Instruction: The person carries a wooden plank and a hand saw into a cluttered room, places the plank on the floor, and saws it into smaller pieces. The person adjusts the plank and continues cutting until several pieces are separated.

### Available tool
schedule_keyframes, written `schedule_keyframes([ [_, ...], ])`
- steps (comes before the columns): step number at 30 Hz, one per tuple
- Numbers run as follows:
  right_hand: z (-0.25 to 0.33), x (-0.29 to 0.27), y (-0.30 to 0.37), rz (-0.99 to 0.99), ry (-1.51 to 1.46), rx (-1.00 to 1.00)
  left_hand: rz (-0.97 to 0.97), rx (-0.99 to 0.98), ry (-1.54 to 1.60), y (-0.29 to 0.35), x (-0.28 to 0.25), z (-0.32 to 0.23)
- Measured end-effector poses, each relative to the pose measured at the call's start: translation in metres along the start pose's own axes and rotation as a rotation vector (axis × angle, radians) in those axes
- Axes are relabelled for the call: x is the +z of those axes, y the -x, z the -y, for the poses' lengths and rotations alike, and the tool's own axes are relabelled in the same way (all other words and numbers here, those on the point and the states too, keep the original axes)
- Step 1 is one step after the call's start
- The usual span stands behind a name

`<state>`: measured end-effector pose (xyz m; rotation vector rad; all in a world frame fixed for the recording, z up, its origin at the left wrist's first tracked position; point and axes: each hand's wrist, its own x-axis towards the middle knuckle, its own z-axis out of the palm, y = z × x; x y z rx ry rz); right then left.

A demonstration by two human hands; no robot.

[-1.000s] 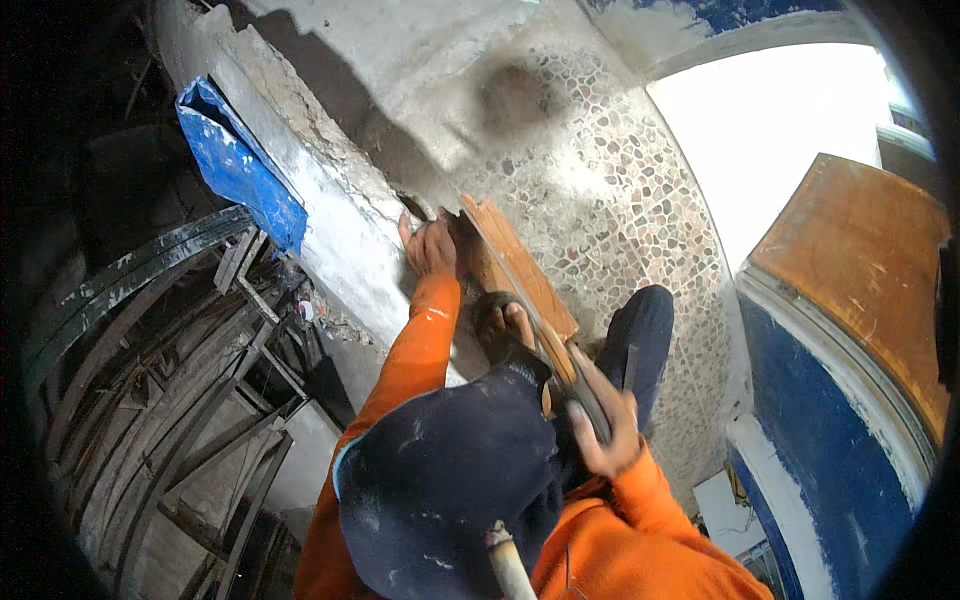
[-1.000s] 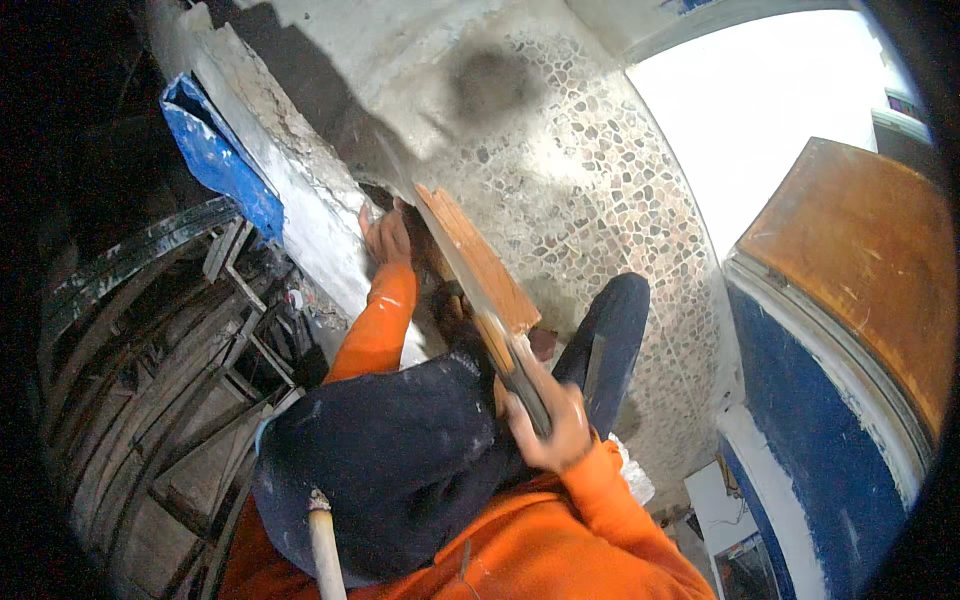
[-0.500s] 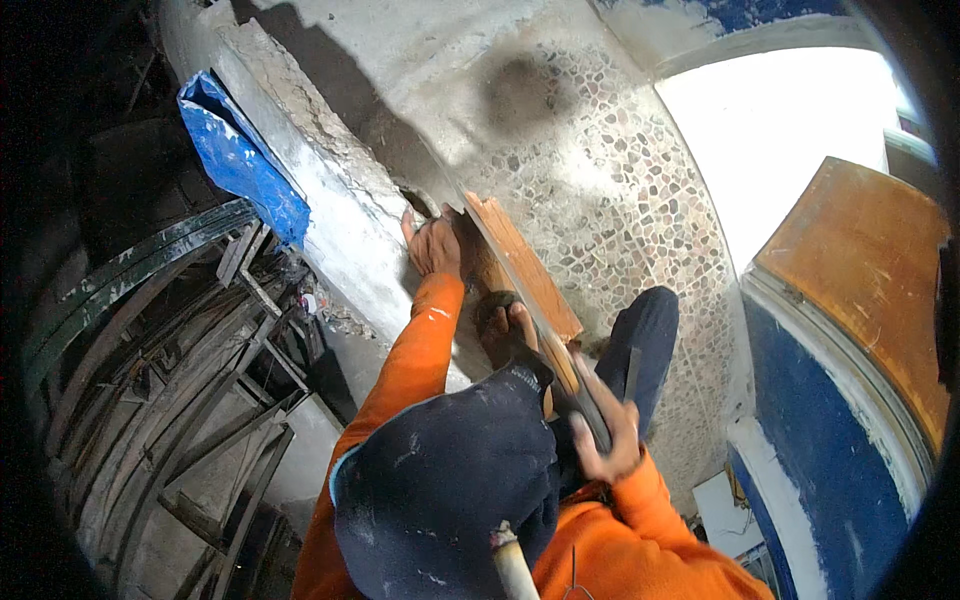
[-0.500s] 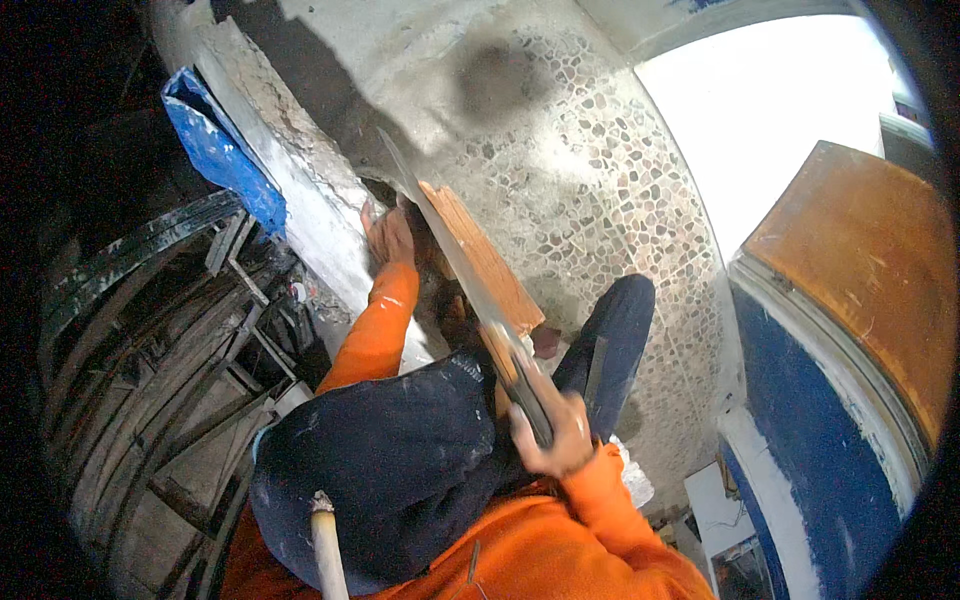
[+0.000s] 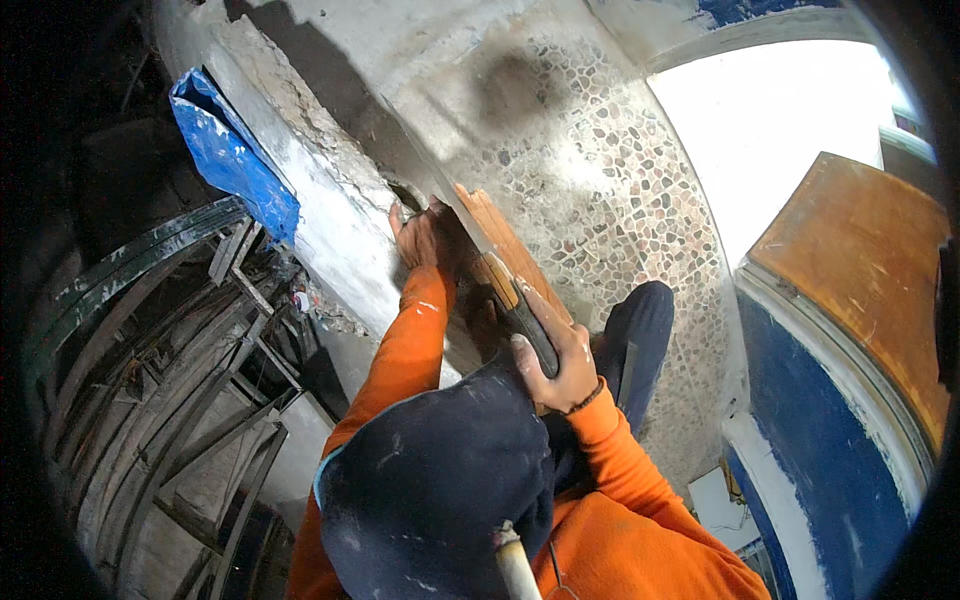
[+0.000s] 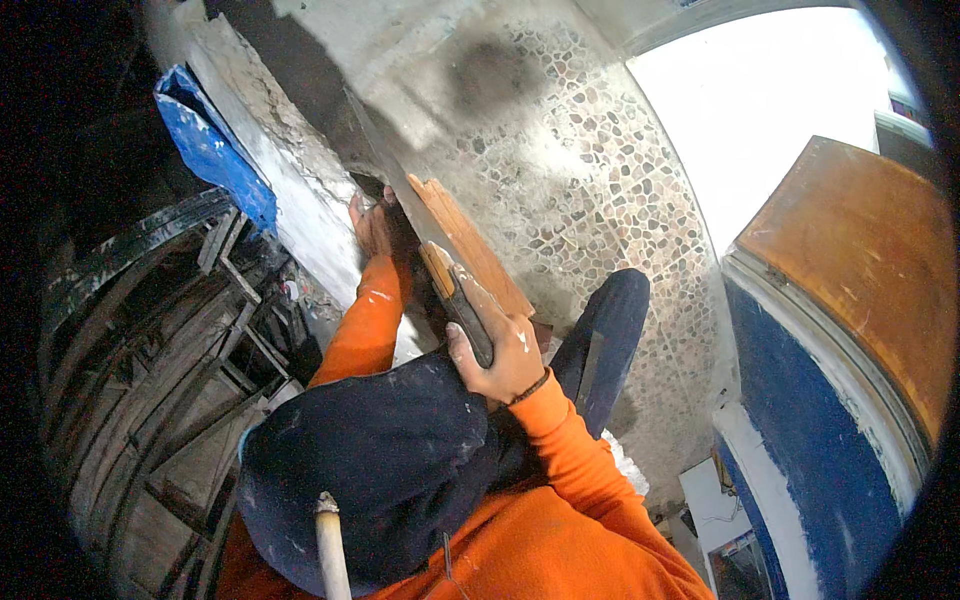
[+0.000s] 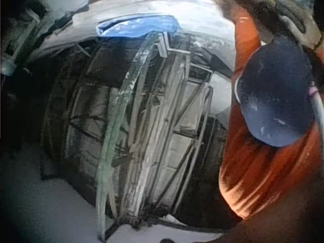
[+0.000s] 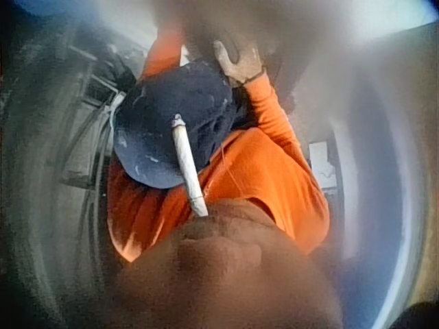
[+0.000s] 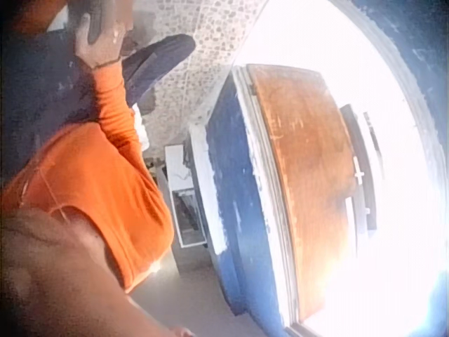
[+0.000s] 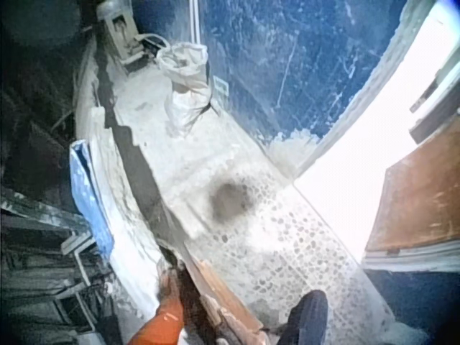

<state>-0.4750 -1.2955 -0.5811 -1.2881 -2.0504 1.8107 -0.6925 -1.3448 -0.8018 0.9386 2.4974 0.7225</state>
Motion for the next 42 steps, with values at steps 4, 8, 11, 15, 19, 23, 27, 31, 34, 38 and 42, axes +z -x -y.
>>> schedule_keyframes([
  [4,0.024,-0.024,0.061,0.075,-0.066,0.129,-0.004,-0.177,-0.002,-0.003,-0.008,0.014],
  [8,0.015,-0.018,0.06,0.01,-0.04,0.008,-0.11,0.135,-0.32,-0.007,-0.017,0.018],
  [11,0.004,0.002,-0.019,-0.043,0.101,-0.067,0.125,0.269,-0.43,-0.001,-0.016,-0.024],
  [15,0.017,-0.011,0.044,0.082,-0.117,0.132,-0.007,0.068,-0.232,-0.004,-0.023,0.013],
  [19,0.001,-0.021,0.073,0.0,0.025,0.027,0.017,0.047,-0.201,0.0,-0.017,0.0],
  [23,-0.019,0.008,-0.009,-0.052,0.09,-0.089,0.047,-0.036,-0.034,-0.002,-0.012,-0.02],
  [27,0.001,-0.01,0.039,0.031,-0.106,0.034,-0.131,0.168,-0.26,0.002,-0.013,0.016],
  [31,-0.004,-0.007,0.054,-0.051,0.024,-0.029,-0.192,0.188,-0.201,0.002,-0.013,0.001],
  [34,-0.022,0.024,0.006,-0.042,0.134,0.075,-0.132,-0.027,0.129,-0.001,0.002,-0.006],
  [38,-0.006,-0.005,0.055,-0.076,-0.039,-0.095,-0.359,0.274,-0.099,-0.001,-0.002,0.006],
  [42,-0.009,-0.012,0.064,-0.046,-0.01,-0.093,-0.334,0.213,-0.15,0.002,0.009,0.011],
])
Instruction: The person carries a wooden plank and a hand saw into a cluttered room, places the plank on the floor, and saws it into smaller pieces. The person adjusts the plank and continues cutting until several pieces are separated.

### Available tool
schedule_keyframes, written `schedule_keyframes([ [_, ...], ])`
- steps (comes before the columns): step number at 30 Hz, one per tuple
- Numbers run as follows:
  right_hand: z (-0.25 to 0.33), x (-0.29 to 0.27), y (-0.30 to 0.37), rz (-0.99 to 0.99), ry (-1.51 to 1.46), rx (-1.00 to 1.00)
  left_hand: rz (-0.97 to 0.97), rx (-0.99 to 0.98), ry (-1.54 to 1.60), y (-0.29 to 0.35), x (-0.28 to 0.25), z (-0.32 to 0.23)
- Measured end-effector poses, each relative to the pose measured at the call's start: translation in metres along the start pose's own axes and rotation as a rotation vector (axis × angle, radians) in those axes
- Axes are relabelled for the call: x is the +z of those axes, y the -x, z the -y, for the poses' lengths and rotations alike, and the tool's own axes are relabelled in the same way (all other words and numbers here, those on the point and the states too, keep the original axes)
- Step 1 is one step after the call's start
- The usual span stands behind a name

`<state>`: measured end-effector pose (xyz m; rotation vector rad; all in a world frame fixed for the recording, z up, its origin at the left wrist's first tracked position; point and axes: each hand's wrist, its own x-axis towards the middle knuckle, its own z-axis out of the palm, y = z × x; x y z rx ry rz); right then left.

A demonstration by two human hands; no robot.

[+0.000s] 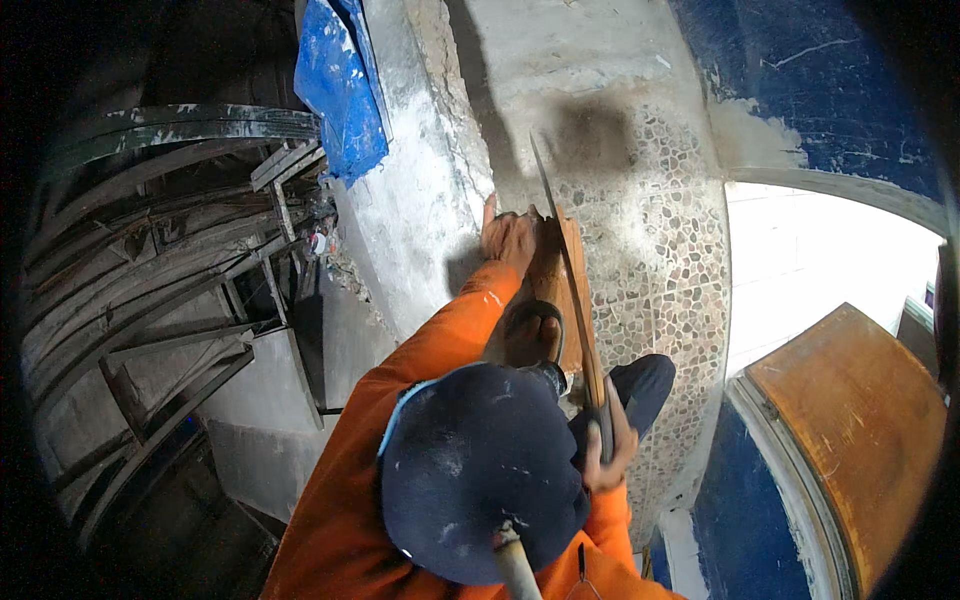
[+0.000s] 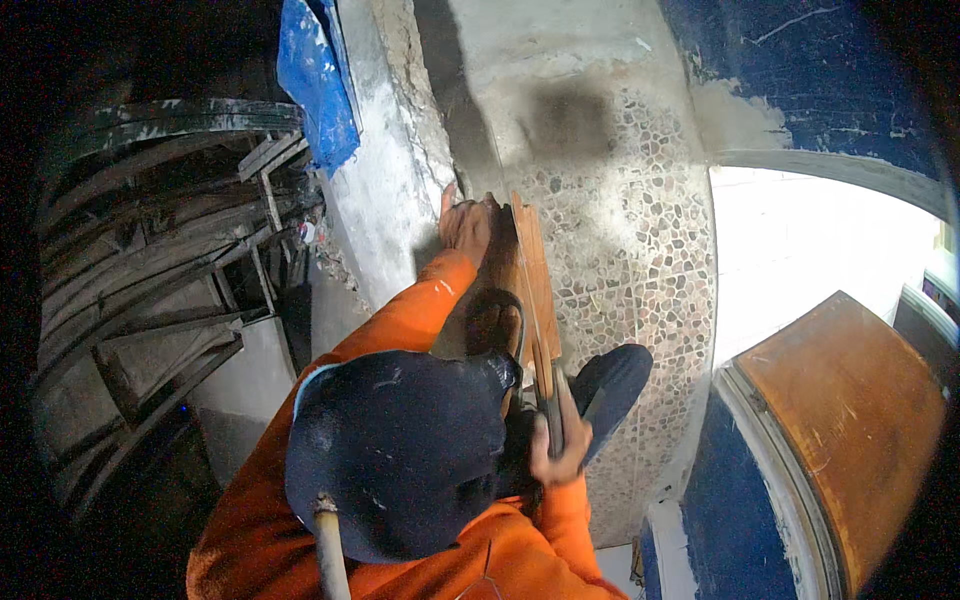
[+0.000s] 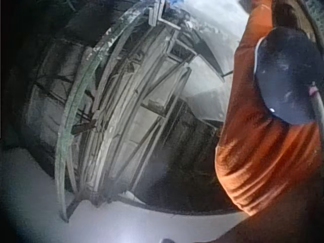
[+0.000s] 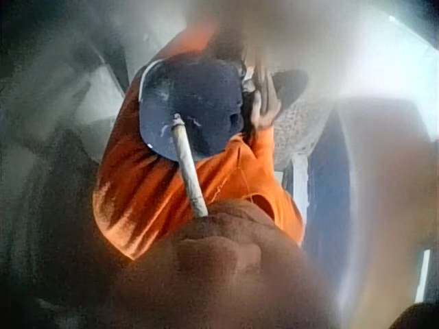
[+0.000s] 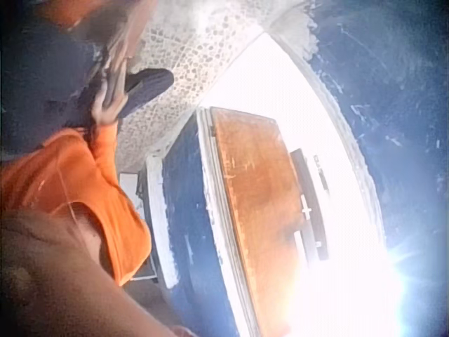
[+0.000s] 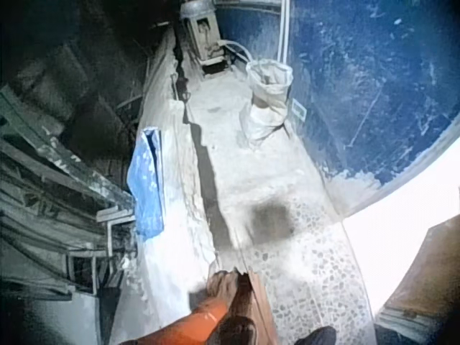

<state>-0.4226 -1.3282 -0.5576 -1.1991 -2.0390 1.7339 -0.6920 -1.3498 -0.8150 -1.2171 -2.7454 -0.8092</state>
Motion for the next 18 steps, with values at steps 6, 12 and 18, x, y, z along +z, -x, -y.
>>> schedule_keyframes([
  [6,-0.007,0.018,-0.031,0.009,-0.026,0.05,0.191,-0.069,0.003,0.006,-0.002,0.019],
  [12,-0.021,0.01,-0.019,-0.03,-0.032,-0.012,-0.039,0.093,-0.009,-0.005,0.005,0.002],
  [18,-0.011,0.018,-0.051,-0.045,0.022,-0.034,0.238,-0.007,-0.028,0.006,0.028,-0.006],
])
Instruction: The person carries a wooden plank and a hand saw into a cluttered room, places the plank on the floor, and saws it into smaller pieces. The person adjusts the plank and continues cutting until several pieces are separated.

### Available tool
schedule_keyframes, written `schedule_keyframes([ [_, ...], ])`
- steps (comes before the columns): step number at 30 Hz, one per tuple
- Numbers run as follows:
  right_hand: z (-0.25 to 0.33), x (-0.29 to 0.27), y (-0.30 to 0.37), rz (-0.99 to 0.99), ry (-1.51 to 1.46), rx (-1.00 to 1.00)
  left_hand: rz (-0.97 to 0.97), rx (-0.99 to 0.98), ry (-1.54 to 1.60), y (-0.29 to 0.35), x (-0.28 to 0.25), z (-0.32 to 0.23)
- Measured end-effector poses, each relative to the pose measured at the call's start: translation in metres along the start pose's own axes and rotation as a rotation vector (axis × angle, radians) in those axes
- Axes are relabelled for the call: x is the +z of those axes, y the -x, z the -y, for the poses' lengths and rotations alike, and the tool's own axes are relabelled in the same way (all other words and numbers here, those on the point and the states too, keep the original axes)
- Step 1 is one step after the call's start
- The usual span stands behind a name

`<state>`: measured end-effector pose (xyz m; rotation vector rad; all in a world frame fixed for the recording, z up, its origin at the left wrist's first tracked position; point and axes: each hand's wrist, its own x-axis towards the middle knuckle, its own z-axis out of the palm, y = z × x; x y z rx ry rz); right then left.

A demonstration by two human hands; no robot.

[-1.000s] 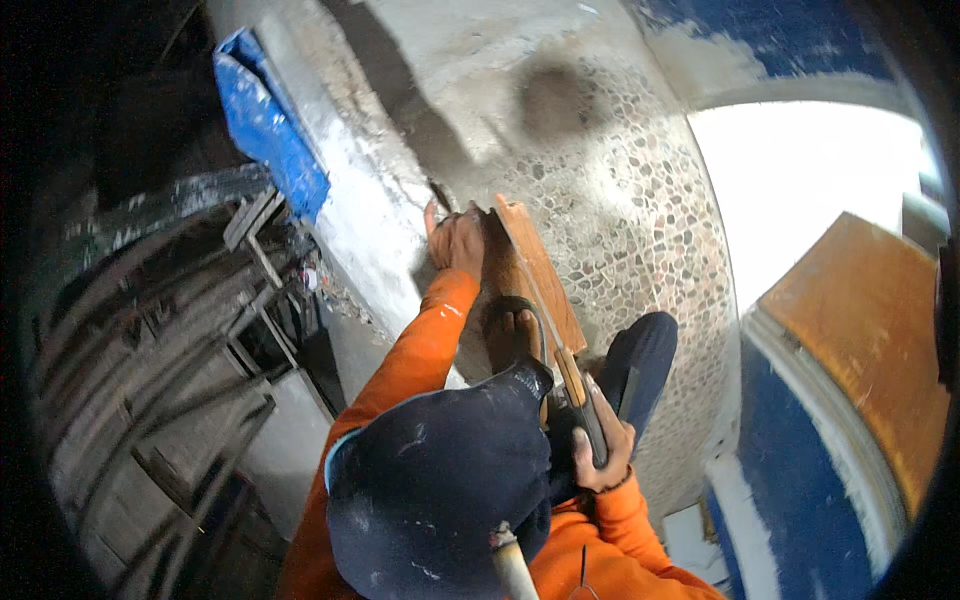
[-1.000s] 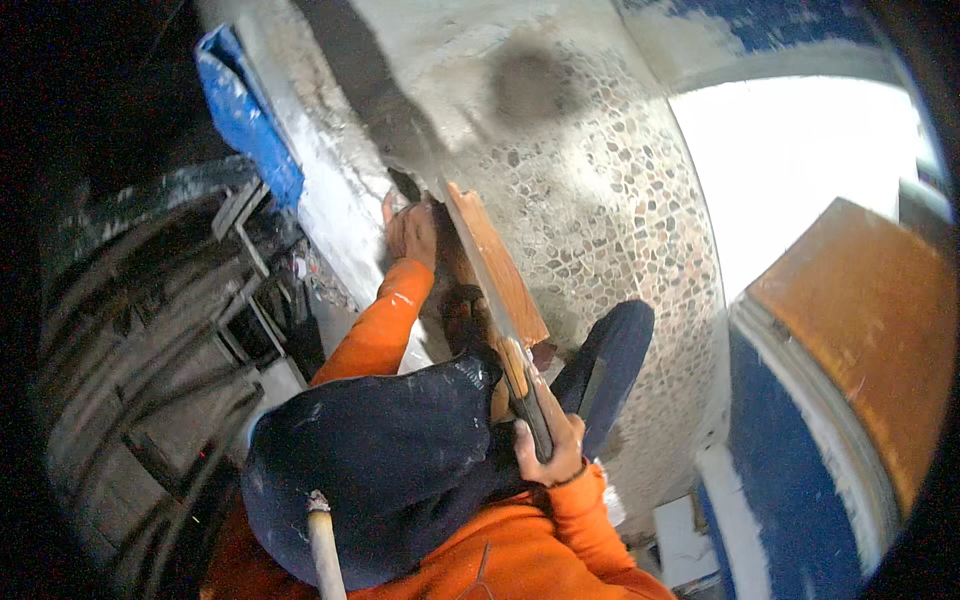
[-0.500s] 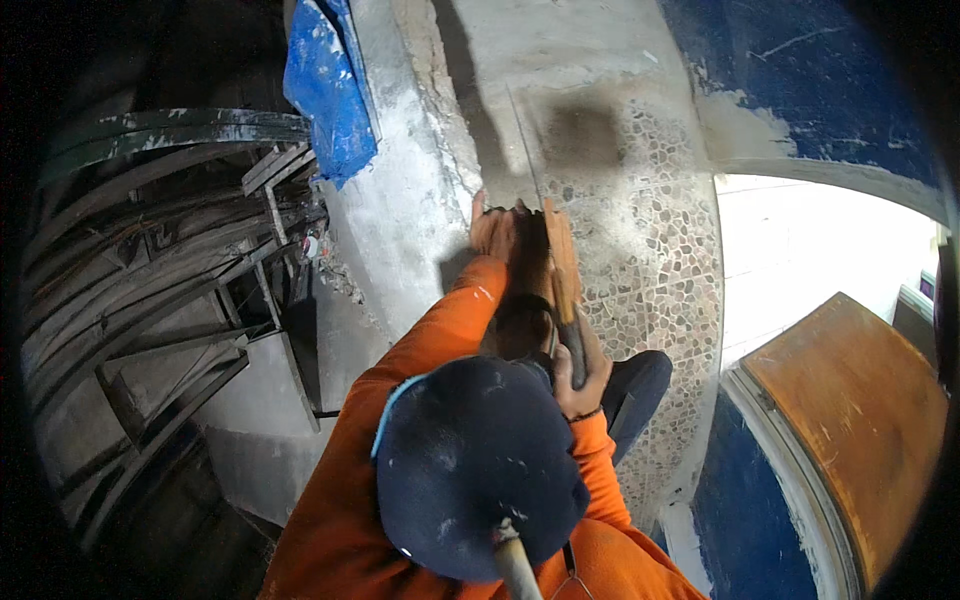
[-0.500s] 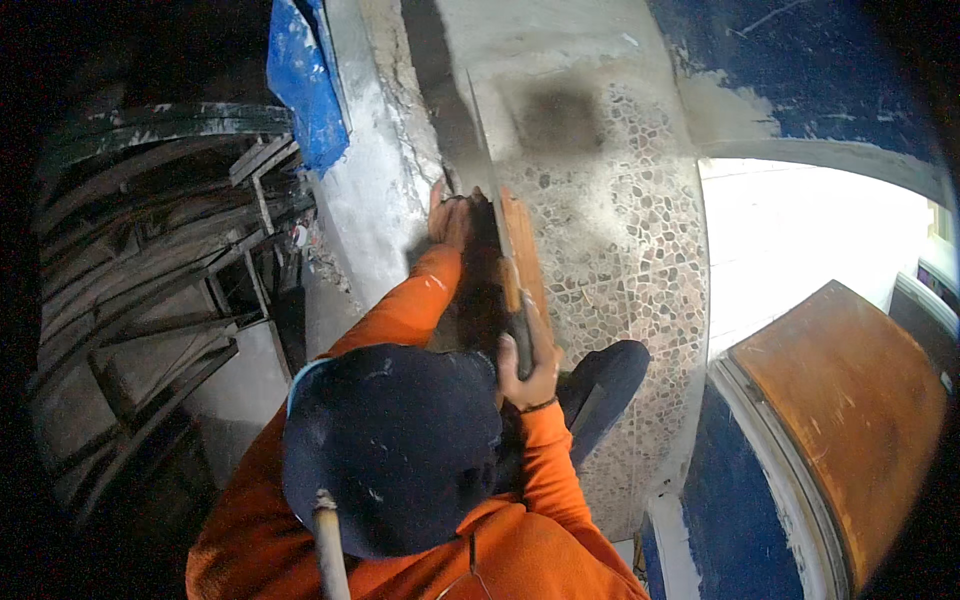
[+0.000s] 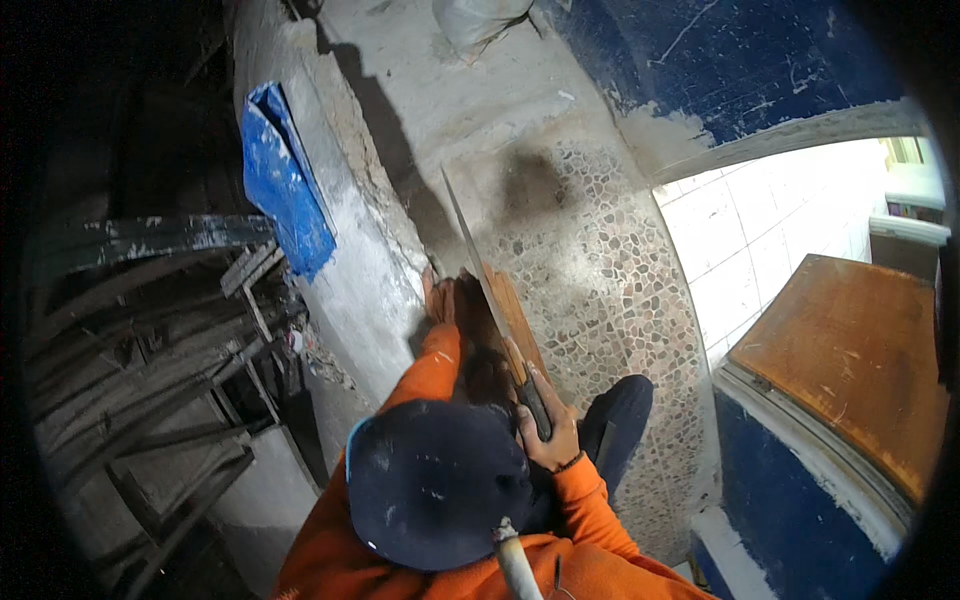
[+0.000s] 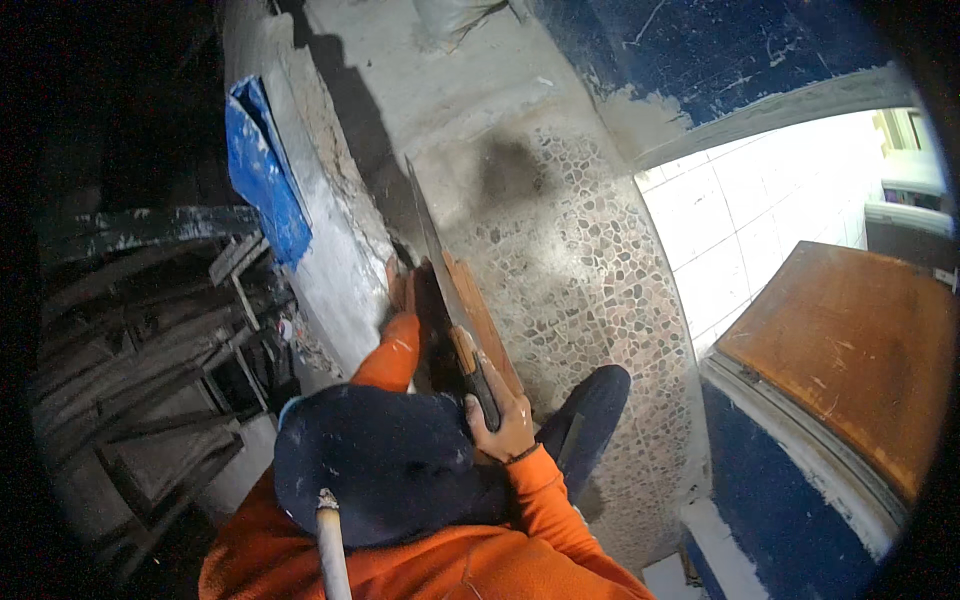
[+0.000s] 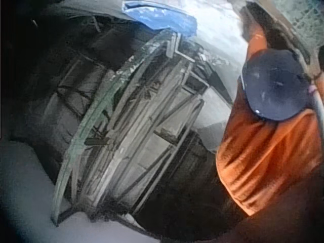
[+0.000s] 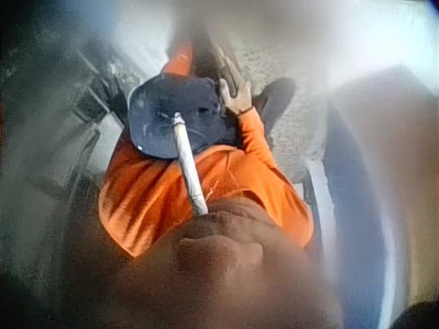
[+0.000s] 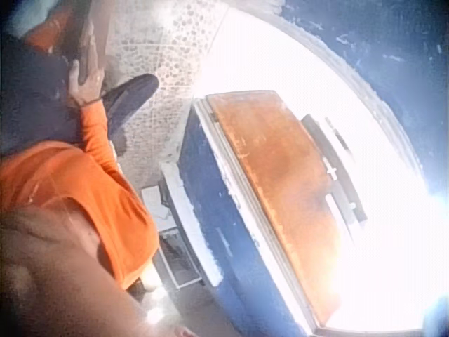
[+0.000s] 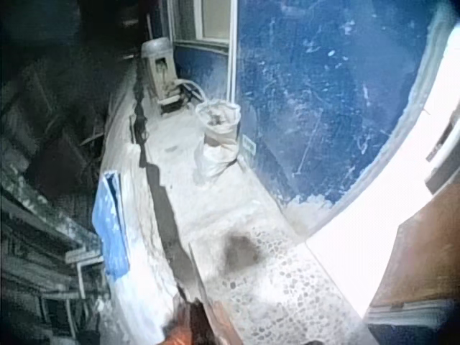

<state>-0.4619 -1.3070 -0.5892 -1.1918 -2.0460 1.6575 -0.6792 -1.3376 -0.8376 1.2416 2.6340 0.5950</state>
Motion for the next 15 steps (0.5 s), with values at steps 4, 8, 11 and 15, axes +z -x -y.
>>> schedule_keyframes([
  [4,-0.002,0.018,0.0,-0.003,-0.157,0.022,-0.265,0.003,0.109,0.014,0.007,0.049],
  [8,-0.011,0.008,-0.008,-0.124,0.09,-0.118,-0.063,0.008,0.057,-0.007,-0.016,-0.002],
  [11,0.028,0.001,0.01,0.035,-0.077,0.132,0.014,-0.052,-0.112,0.004,-0.037,0.023],
  [15,0.027,-0.046,0.083,0.027,0.022,0.056,-0.056,-0.065,-0.12,-0.011,-0.044,-0.009],
])
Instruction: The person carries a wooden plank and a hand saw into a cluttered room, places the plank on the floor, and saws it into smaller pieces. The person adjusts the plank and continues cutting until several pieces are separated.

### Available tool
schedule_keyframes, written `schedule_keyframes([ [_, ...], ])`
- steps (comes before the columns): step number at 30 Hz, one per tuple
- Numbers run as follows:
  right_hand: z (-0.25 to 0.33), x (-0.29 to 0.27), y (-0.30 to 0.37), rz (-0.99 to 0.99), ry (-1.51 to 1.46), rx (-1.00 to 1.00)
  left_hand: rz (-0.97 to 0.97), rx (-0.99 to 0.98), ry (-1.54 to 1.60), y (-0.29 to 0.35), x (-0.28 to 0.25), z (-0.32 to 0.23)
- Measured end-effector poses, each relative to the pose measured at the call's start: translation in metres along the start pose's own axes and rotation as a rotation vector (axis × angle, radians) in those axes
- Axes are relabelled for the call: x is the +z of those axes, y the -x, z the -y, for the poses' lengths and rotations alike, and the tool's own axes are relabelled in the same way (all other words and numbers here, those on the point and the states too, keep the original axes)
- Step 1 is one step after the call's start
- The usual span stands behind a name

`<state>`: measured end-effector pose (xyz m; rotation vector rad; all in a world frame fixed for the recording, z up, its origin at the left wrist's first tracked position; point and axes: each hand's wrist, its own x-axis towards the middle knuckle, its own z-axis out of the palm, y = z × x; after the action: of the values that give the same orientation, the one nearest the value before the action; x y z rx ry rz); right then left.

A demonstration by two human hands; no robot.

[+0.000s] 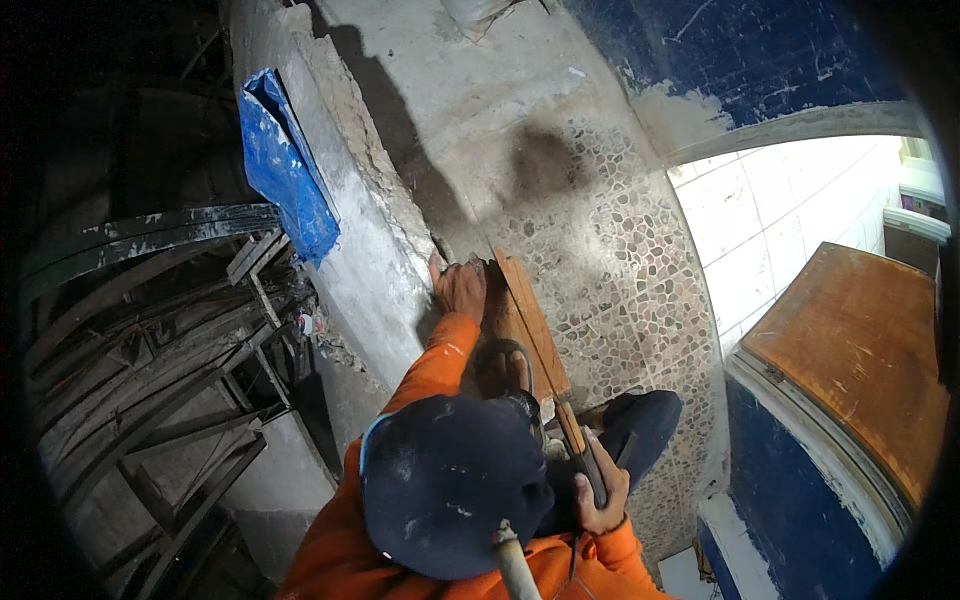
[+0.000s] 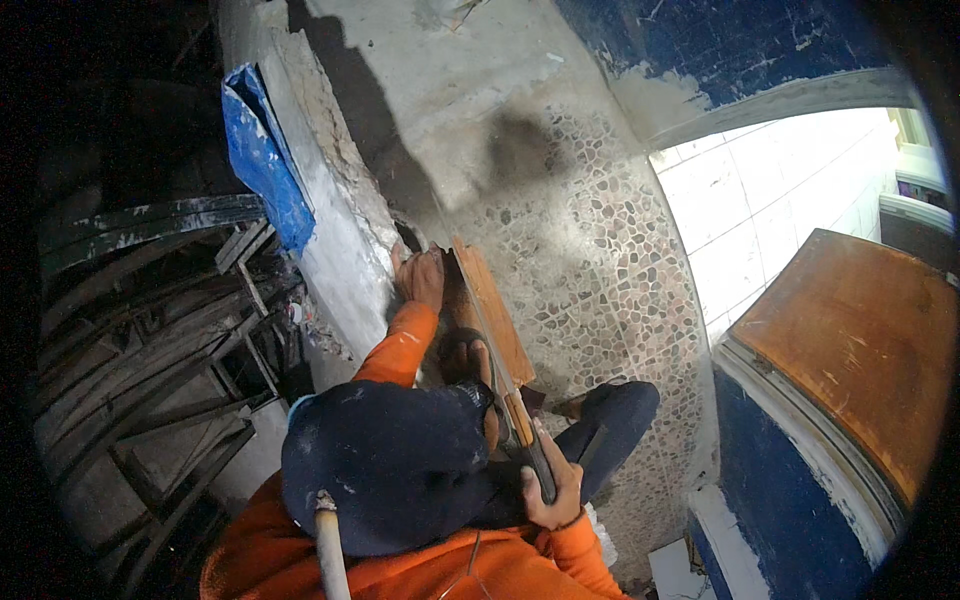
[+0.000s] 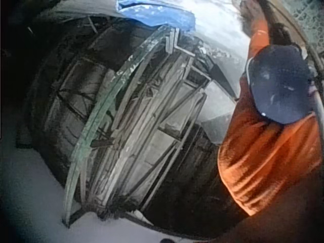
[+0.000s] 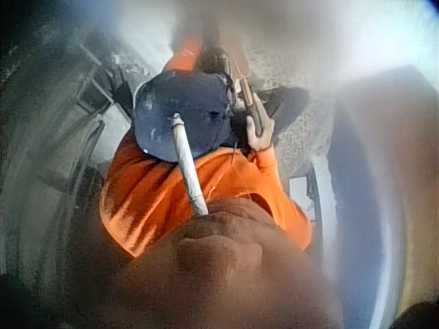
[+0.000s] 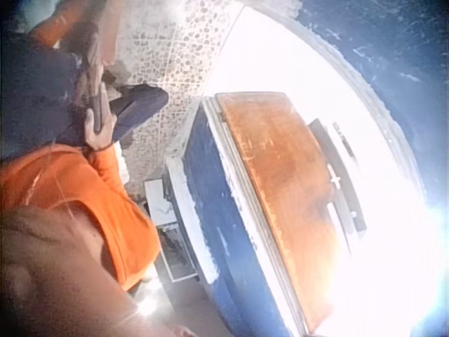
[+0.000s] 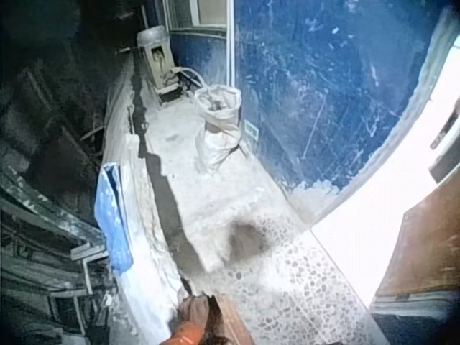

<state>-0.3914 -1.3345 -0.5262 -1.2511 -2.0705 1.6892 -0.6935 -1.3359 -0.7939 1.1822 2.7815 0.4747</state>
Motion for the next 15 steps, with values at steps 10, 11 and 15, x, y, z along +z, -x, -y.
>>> schedule_keyframes([
  [10,0.017,0.017,-0.065,0.11,-0.06,0.059,-0.175,-0.013,-0.069,0.0,0.027,-0.003],
  [11,0.016,0.016,-0.061,0.106,-0.078,0.079,-0.1,0.006,-0.092,-0.001,0.021,-0.005],
  [15,0.014,0.008,-0.005,0.034,-0.08,0.077,-0.029,-0.069,0.008,-0.004,0.005,-0.003],
])
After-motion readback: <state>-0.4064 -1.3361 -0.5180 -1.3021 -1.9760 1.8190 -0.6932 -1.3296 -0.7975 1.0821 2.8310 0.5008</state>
